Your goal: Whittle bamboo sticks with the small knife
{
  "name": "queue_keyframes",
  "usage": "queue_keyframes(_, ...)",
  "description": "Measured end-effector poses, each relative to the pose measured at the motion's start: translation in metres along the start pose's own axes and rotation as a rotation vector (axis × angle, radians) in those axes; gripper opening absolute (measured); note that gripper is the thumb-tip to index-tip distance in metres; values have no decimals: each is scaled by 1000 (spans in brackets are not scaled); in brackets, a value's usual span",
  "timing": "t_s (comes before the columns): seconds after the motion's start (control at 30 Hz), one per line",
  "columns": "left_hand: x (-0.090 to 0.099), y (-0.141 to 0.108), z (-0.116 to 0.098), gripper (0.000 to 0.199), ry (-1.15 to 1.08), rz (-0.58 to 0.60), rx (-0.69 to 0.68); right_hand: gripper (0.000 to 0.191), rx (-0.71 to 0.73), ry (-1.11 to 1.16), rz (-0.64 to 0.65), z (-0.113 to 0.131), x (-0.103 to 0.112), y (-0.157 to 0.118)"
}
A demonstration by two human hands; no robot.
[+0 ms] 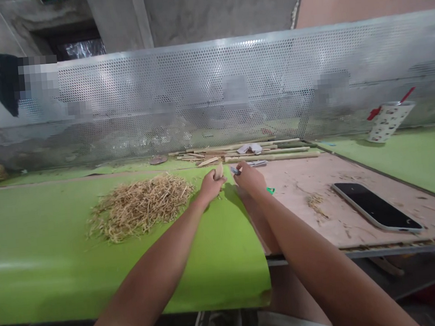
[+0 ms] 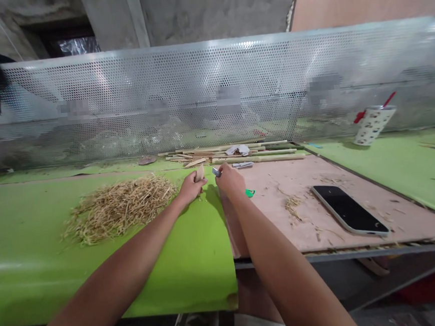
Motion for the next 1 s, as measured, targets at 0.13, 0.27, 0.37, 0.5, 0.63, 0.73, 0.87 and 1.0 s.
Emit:
queue_keyframes(0.13, -1, 0, 0, 16, -32, 3, 35, 30, 11, 21, -6, 0, -1, 1)
queue_keyframes(0.27, -1, 1, 0, 20, -17, 2, 33, 30, 25, 28, -7, 0, -1, 2)
queue_keyframes(0.37, -1, 3, 2, 19, -23, 5, 15, 29, 56, 50, -20, 2, 0, 2)
queue_keyframes(0.5, -4, 8, 8, 23, -48, 16, 14, 31, 147, 113, -12, 7, 1, 1)
queue_keyframes(0.63, -4, 7, 8, 25, -55, 37, -10, 31, 163, 118, -11, 10, 2, -1)
queue_keyframes(0.73, -3, 3, 5, 25, -59, 46, -34, 31, 131, 136, -29, 8, 2, -1)
queue_keyframes(0.87, -3, 1, 3, 18, -59, 78, -59, 29, 112, 178, -87, 6, 3, -1)
queue_keyframes(1.0, -4, 4, 7, 16, -46, 86, -69, 24, 142, 236, -146, 7, 5, -1)
Point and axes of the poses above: each hand's wrist, its own y-axis towards the middle knuckle, its own x-axis out of the back of the hand, z = x × y, the point moved 2 cm from there along y, towards the middle knuckle, and after that the axes turned 13 degrees about -z, right-handed, at the moved point
